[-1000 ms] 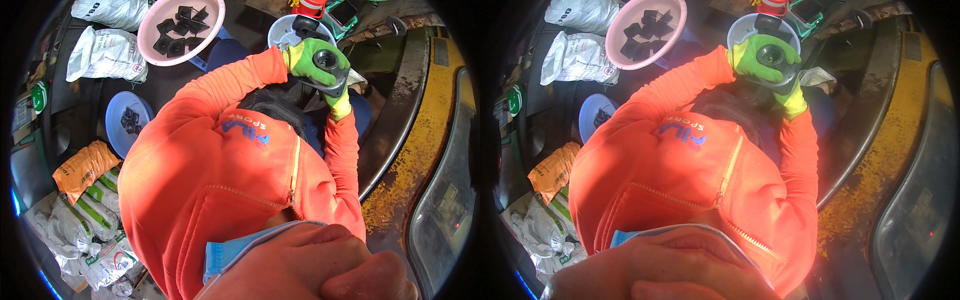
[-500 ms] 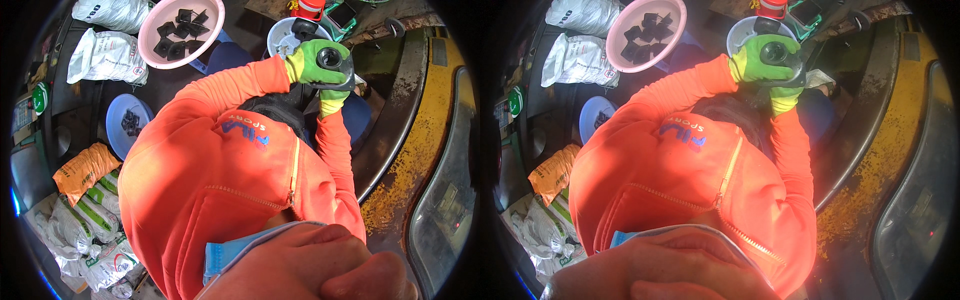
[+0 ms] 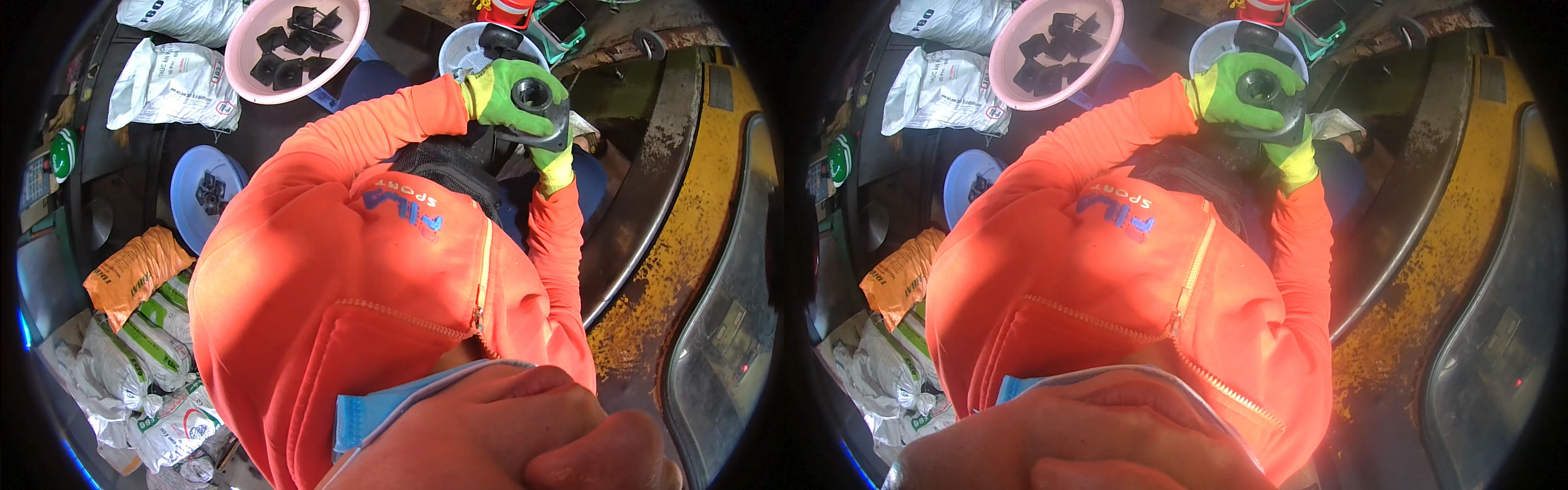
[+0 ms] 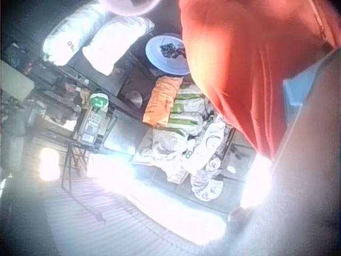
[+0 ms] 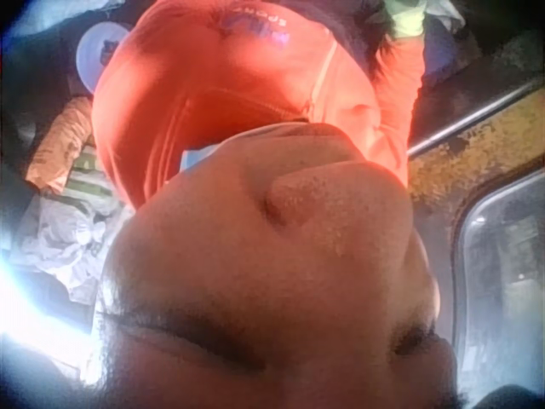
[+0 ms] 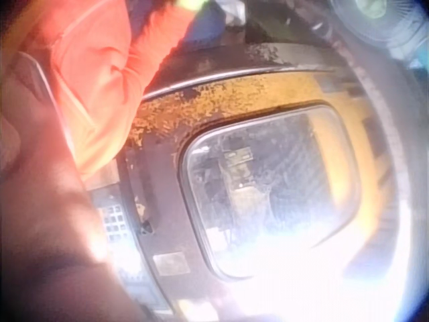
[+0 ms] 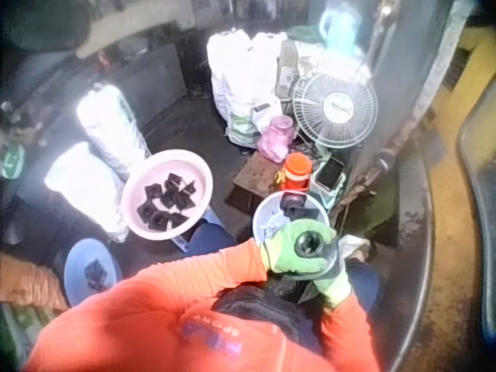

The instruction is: The person repeatedly picks up small black molded parts from a white bowl, wipes them with a cloth, and places them into a pink bowl. The process is repeated for multiple parts throughout the clip.

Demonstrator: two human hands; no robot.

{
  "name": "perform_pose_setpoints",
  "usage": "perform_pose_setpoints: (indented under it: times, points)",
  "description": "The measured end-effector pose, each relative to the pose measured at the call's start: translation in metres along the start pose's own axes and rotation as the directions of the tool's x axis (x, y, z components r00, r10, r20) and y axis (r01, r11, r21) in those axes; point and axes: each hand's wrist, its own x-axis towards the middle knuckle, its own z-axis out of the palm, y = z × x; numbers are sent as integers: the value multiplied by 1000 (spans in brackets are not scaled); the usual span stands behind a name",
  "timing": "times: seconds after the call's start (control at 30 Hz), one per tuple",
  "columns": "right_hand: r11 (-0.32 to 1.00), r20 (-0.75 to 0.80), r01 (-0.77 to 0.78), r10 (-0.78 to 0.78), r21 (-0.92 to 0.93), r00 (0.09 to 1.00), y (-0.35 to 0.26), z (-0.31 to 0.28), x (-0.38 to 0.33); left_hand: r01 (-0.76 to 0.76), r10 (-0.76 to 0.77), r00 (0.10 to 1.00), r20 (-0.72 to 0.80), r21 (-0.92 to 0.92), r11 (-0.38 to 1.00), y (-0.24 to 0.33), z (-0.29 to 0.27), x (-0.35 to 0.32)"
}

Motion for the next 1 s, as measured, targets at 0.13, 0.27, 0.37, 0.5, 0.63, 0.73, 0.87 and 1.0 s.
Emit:
perform_pose_setpoints:
  times: [0.13,0.27,0.37,0.5,0.63,0.73,0.87,1.0]
  points:
    - [931,116,-142,108,336,987,14,10,-15,29,-18,972,236,-44,999,1,-11,-2]
    - [681,267,-294,147,670,952,21,21,-28,44,21,897,442,-136,990,4,-19,-5]
    - [796,175,-132,33,591,984,12,35,-30,42,50,857,514,-166,985,4,-21,0]
    - [265,162,-233,266,936,950,0,31,-16,-47,93,887,452,-113,993,-3,-33,16]
    - [912,-142,-270,325,308,935,4,13,7,9,-10,979,202,6,1000,-6,-25,24]
    - [993,-381,-50,6,-106,924,-7,31,5,20,-25,994,-111,-43,999,-1,7,9]
    - [992,-498,-83,27,-92,867,-18,34,3,-23,4,974,-228,-80,997,7,21,1]
    - [999,-426,-30,18,-21,904,-29,19,13,-91,86,981,-176,-18,996,12,19,1]
